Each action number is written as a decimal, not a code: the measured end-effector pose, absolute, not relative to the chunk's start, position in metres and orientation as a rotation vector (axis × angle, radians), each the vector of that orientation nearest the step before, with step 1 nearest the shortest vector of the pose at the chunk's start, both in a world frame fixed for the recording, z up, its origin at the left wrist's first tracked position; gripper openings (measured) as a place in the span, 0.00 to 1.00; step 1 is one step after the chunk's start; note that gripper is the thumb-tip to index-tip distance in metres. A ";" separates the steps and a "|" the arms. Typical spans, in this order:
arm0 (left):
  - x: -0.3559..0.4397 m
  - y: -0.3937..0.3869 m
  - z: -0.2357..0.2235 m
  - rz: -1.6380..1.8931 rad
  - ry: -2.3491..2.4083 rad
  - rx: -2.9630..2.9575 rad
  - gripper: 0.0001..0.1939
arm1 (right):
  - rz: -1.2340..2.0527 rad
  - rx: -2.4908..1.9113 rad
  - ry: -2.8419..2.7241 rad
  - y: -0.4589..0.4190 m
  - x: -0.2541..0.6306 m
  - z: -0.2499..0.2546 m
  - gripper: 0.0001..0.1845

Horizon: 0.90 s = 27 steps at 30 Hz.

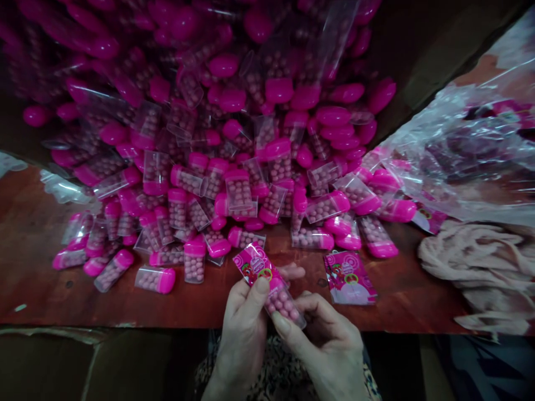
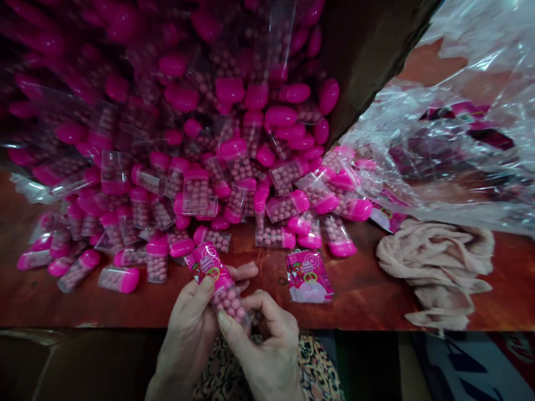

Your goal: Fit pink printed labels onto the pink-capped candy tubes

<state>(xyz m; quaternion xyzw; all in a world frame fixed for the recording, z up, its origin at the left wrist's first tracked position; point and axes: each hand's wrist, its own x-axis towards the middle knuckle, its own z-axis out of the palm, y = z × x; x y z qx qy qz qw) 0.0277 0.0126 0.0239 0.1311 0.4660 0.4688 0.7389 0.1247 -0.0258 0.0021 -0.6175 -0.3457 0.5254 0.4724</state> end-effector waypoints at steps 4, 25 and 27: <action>0.035 0.007 0.022 1.008 1.029 0.223 0.12 | 1.161 -1.535 -0.833 -0.031 0.121 0.005 0.09; 0.026 0.022 0.009 0.925 0.875 0.086 0.21 | -0.426 -2.281 -1.284 -0.019 0.299 -0.025 0.30; 0.034 0.021 0.013 0.900 0.820 0.093 0.24 | -0.420 -2.278 -1.242 -0.017 0.320 -0.038 0.27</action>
